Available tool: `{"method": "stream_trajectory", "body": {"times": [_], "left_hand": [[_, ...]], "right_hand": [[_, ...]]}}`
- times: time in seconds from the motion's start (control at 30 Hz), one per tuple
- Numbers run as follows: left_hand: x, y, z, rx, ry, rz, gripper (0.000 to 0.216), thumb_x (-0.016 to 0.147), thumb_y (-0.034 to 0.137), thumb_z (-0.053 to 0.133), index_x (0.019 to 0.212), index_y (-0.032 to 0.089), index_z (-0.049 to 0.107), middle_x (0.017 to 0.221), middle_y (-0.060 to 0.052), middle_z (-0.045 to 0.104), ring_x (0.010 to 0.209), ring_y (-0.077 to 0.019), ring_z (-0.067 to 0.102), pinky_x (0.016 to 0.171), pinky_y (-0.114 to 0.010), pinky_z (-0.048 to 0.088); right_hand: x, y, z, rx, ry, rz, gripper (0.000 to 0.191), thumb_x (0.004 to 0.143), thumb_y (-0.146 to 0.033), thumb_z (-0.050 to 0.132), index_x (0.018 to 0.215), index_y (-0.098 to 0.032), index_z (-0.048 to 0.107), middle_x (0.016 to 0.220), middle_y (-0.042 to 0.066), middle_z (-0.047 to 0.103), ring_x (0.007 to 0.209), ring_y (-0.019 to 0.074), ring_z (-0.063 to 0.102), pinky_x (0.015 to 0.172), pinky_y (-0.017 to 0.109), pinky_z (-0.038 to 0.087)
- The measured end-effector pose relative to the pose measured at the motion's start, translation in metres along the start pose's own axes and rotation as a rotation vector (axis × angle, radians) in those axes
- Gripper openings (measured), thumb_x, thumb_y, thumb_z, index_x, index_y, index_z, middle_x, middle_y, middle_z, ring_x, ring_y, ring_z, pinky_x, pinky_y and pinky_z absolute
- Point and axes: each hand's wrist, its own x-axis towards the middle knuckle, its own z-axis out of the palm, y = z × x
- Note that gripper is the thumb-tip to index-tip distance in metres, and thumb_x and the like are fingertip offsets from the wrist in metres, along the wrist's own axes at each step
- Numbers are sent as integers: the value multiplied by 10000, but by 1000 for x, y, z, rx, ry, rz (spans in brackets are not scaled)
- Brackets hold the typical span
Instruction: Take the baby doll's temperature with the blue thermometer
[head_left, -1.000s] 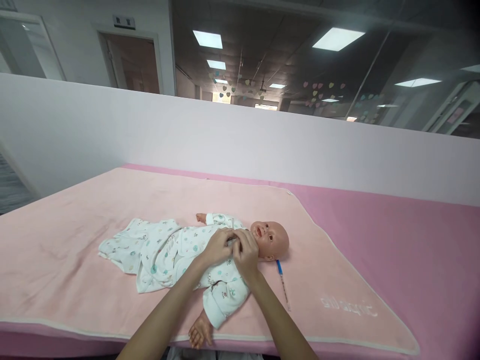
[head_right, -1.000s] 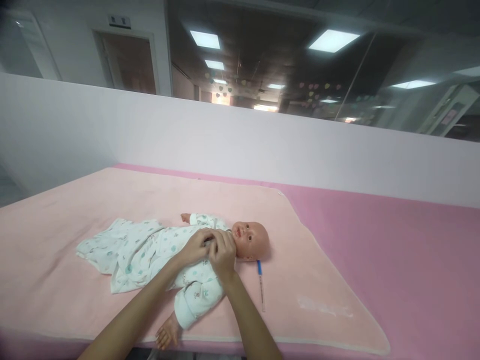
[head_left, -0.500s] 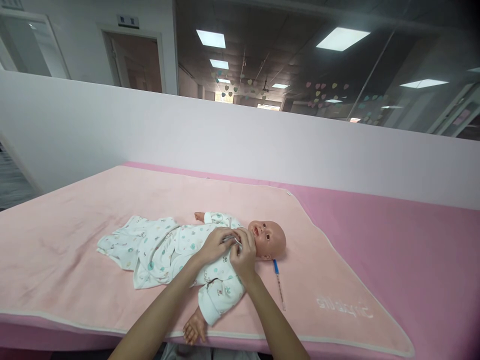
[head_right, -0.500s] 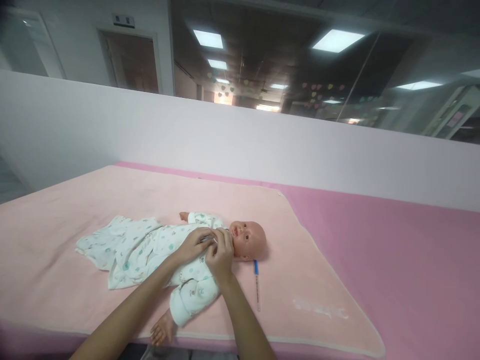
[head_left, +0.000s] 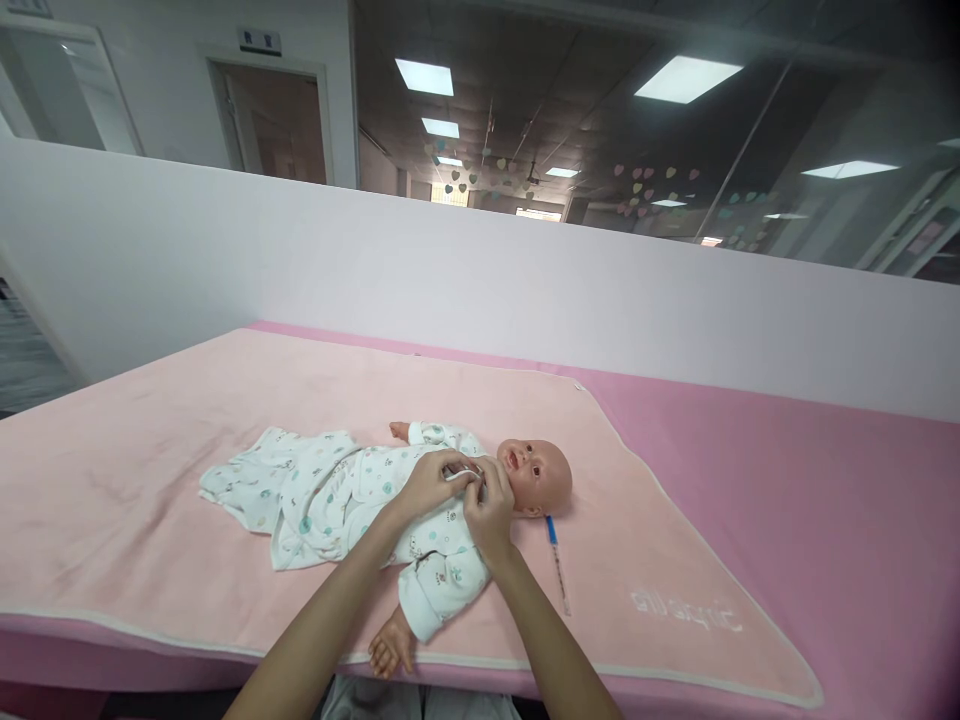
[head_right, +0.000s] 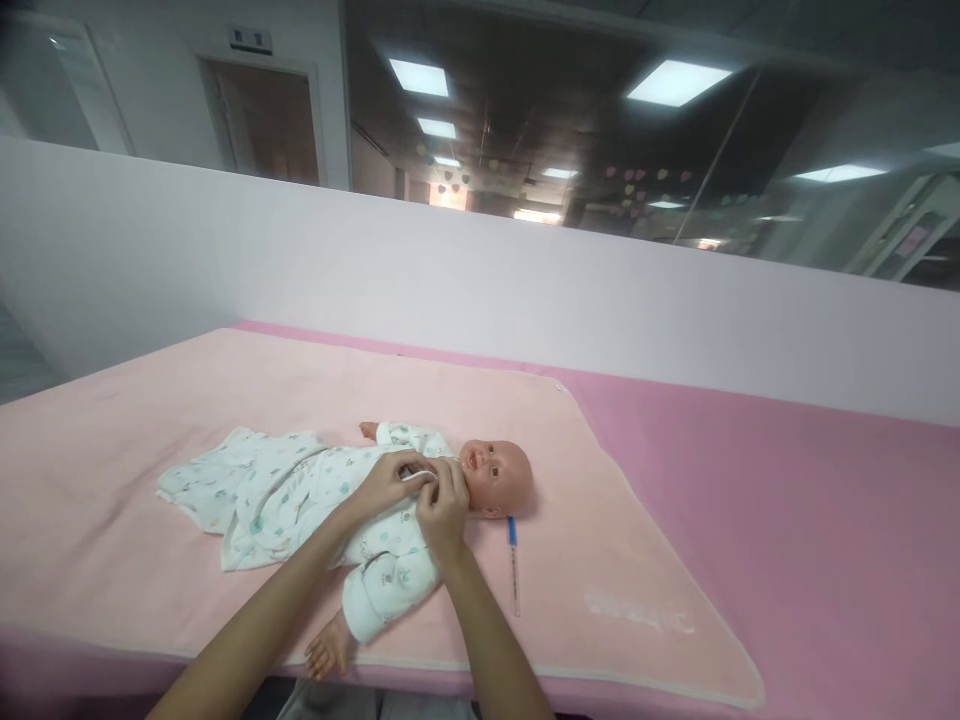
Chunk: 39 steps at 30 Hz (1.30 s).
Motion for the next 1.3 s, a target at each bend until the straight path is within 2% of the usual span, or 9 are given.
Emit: {"method": "stream_trajectory", "body": {"times": [0.2,0.4,0.53,0.6,0.67,0.73,0.8,0.97,1.3], "left_hand": [[0,1,-2,-1,-56,39,258,699,124,536,906,177,681,855,-34,659,793,-170,572,729,-254,422],[-1,2,-1,-32,-24,17,176,761,215,555,873,193,688,844,-28,661,810,-171,571,747,-263,416],[1,-1,-12,-187,25,-69,220,793,300,532,892,155,665,855,-51,658,784,-172,575,709,-258,435],[-1,-5,-22,-216,99,-136,271,821,335,483,864,135,660,757,-48,645,721,-163,568,682,-258,435],[-7,-7,-31,-165,125,-165,295,831,341,460,788,133,665,681,-35,619,676,-153,548,659,-253,421],[-16,-8,-38,-88,89,-155,284,818,330,479,723,142,669,686,-33,613,672,-150,534,636,-245,404],[-25,-7,-41,-26,40,-142,248,799,312,503,730,152,680,732,-37,618,672,-148,526,614,-241,392],[-34,-7,-40,-11,-22,-114,192,765,262,537,852,177,686,796,-37,603,650,-131,496,584,-231,373],[-32,-8,-46,-46,-116,-111,119,735,261,574,793,170,623,770,0,525,607,-102,387,577,-221,344]], "right_hand": [[-1,-2,-2,60,58,-5,234,767,-73,358,866,-175,544,829,57,557,808,163,534,738,316,467],[-3,0,-3,98,93,-35,229,771,-68,382,875,-176,556,829,54,569,814,162,540,741,316,469],[-5,3,-3,66,134,-40,263,772,-62,360,901,-177,559,863,63,579,863,174,538,767,332,460],[-4,3,-3,17,106,-61,284,767,-55,351,919,-178,557,860,59,586,859,177,532,768,339,448],[-2,1,-3,-49,6,-98,278,760,-62,367,923,-181,557,850,51,593,843,182,522,776,352,425],[-1,-2,-2,-104,-103,-126,220,756,-85,403,877,-185,557,854,44,595,841,187,509,794,365,397],[0,-4,-2,-132,-153,-132,132,755,-112,439,797,-185,540,865,43,587,856,192,497,809,369,375],[0,-4,-1,-157,-159,-118,92,792,-134,420,760,-186,489,815,41,552,814,181,473,781,351,358],[-3,0,2,-172,-199,-158,132,849,-143,348,786,-184,456,762,38,515,766,175,442,788,364,342]]}}
